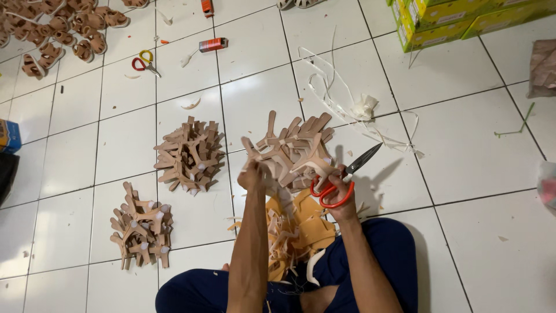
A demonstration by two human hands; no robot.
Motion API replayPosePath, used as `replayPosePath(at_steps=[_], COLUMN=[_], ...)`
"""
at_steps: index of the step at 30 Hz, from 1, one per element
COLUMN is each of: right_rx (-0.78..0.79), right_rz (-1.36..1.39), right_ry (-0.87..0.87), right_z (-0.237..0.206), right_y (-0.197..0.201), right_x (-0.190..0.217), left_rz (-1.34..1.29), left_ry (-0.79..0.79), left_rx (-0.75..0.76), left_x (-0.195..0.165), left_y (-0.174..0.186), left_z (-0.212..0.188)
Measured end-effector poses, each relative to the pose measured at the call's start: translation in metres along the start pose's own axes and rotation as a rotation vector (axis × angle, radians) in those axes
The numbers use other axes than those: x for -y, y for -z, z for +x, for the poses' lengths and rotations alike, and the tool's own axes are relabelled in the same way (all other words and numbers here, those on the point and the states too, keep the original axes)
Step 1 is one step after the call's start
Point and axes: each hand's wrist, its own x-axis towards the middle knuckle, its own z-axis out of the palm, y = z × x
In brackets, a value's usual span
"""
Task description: The person sits on the floor and uses scissors to trim the edges of small, pre-shaped leather pieces. They handle each piece individually, cutting away excess material and placing the finished pieces into a pile.
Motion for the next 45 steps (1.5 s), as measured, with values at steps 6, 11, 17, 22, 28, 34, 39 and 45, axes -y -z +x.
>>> replayPosePath(at_steps=[6,11,17,22,28,34,39,45], right_rx=[-0.053,-0.185,-0.157,-0.25,-0.152,0.15,0.474,0.338], right_rz=[-0.038,0.029,0.036,0.009,0.058,-0.659,-1.07,-1.305], right_ry=[0.014,0.014,0.084,0.121,0.104,0.138,-0.106,-0.105], right_z=[-0.001,-0.002,-0.003,-0.003,-0.002,-0.014,-0.059,-0.107], right_y=[0.003,-0.001,0.004,0.004,-0.002,-0.009,-0.038,-0.073], right_x=[-0.002,0.002,0.011,0.013,0.014,0.019,0.004,-0.02], left_rz=[0.382,0.332,0.354,0.914,0.976,0.961,1.054,1.123], left_ry=[-0.51,-0.586,-0.425,-0.404,-0.524,-1.113,-1.488,-1.174], left_rx=[-0.059,0.132,0.407,0.301,0.441,0.699,0.874,0.72], left_x=[-0.012,-0.046,-0.024,0.019,0.022,-0.009,-0.038,-0.056], left_y=[0.018,0.005,-0.017,-0.013,0.0,0.075,0.135,0.189], left_z=[-0.015,-0.038,-0.041,-0.029,-0.045,-0.108,-0.132,-0.149])
